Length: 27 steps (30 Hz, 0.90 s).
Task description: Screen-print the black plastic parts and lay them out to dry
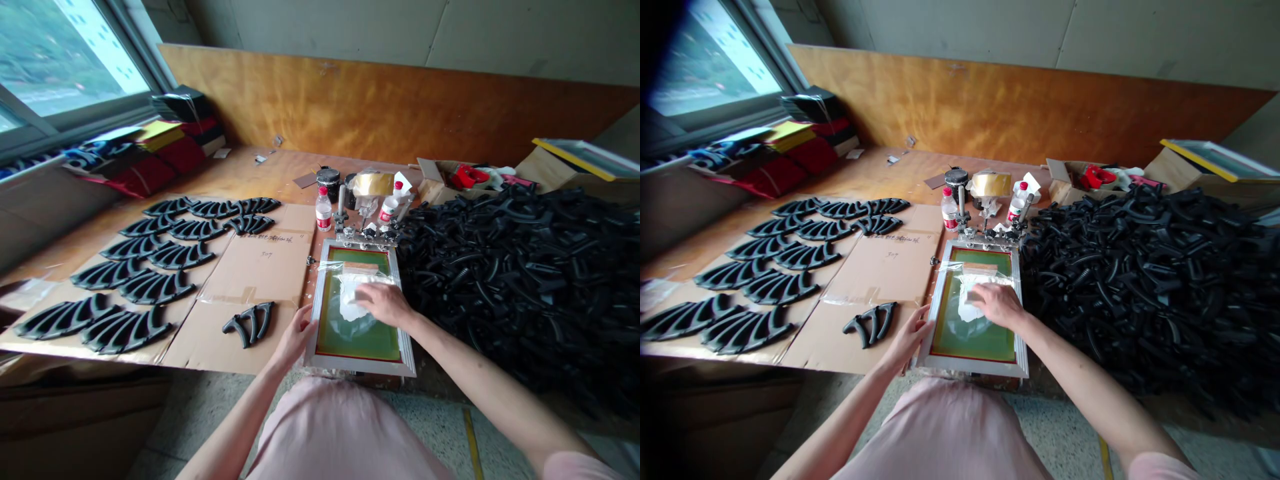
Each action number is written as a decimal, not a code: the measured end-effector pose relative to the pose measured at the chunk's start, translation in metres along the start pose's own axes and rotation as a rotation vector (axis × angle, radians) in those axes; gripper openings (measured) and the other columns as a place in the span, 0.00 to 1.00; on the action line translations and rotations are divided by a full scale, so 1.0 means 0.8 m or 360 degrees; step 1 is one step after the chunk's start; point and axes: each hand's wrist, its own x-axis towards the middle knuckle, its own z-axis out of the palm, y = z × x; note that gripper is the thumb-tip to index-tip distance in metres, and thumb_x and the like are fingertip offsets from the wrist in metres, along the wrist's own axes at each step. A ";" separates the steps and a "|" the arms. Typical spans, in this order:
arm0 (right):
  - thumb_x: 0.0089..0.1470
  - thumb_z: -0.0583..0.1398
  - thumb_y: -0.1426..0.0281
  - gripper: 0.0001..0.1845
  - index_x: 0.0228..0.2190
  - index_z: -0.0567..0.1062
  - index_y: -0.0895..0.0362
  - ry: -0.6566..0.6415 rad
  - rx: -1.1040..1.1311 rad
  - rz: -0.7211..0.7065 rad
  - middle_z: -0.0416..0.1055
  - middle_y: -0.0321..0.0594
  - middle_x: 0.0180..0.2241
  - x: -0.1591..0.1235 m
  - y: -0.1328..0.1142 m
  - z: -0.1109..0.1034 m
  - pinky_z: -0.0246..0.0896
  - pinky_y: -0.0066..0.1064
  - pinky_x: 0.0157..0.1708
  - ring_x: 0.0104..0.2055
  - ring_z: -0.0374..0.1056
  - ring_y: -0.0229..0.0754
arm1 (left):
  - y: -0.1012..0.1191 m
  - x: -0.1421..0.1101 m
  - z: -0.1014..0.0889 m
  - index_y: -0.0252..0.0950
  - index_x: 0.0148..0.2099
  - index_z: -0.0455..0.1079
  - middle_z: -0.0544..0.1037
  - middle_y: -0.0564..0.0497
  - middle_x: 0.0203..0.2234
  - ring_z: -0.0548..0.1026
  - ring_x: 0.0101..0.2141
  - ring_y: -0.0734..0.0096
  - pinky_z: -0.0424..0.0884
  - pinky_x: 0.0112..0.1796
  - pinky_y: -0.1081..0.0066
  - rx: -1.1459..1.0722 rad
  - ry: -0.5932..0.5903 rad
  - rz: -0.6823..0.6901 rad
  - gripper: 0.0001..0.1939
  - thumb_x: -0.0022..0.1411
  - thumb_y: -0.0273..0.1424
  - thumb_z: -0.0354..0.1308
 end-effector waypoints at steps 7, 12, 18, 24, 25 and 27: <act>0.59 0.59 0.57 0.27 0.58 0.68 0.51 0.0589 0.0161 0.0629 0.76 0.38 0.34 0.049 0.080 -0.093 0.63 0.31 0.36 0.34 0.71 0.42 | 0.103 -0.025 -0.006 0.39 0.53 0.69 0.74 0.55 0.27 0.69 0.24 0.74 0.62 0.25 0.75 -0.0369 -0.0062 0.0011 0.27 0.54 0.46 0.63; 0.63 0.51 0.57 0.20 0.40 0.76 0.58 0.0625 0.0237 0.1137 0.75 0.42 0.31 -0.008 0.130 -0.064 0.62 0.32 0.36 0.34 0.70 0.44 | 0.202 0.002 0.008 0.38 0.46 0.70 0.76 0.50 0.38 0.75 0.35 0.69 0.71 0.34 0.72 -0.0658 -0.0048 0.0570 0.21 0.61 0.49 0.54; 0.57 0.61 0.58 0.14 0.32 0.73 0.57 -0.0121 -0.0116 0.0559 0.73 0.46 0.40 -0.028 0.059 0.051 0.61 0.33 0.44 0.45 0.68 0.46 | 0.244 0.021 0.030 0.39 0.57 0.61 0.79 0.47 0.38 0.78 0.40 0.67 0.73 0.39 0.67 -0.0828 -0.0067 0.0632 0.27 0.65 0.52 0.48; 0.64 0.54 0.66 0.09 0.40 0.69 0.59 -0.0067 -0.0043 0.0724 0.74 0.48 0.36 -0.018 -0.036 0.054 0.61 0.34 0.38 0.41 0.70 0.47 | 0.092 -0.032 0.079 0.35 0.52 0.68 0.79 0.38 0.45 0.79 0.40 0.57 0.75 0.32 0.65 -0.0619 -0.0440 -0.0494 0.28 0.59 0.51 0.57; 0.64 0.54 0.67 0.08 0.40 0.70 0.59 -0.0015 -0.0022 0.0572 0.73 0.47 0.37 -0.019 -0.055 0.054 0.61 0.34 0.40 0.42 0.69 0.47 | 0.071 -0.040 0.084 0.36 0.51 0.68 0.78 0.38 0.46 0.79 0.41 0.56 0.75 0.33 0.64 -0.0669 -0.0476 -0.0593 0.27 0.60 0.51 0.56; 0.63 0.55 0.69 0.06 0.38 0.71 0.57 0.0003 0.0035 0.0136 0.73 0.44 0.38 -0.024 -0.082 0.053 0.60 0.35 0.43 0.44 0.67 0.46 | 0.043 -0.047 0.083 0.36 0.46 0.69 0.80 0.40 0.43 0.79 0.40 0.59 0.76 0.34 0.64 -0.0835 -0.0362 -0.0644 0.21 0.63 0.48 0.54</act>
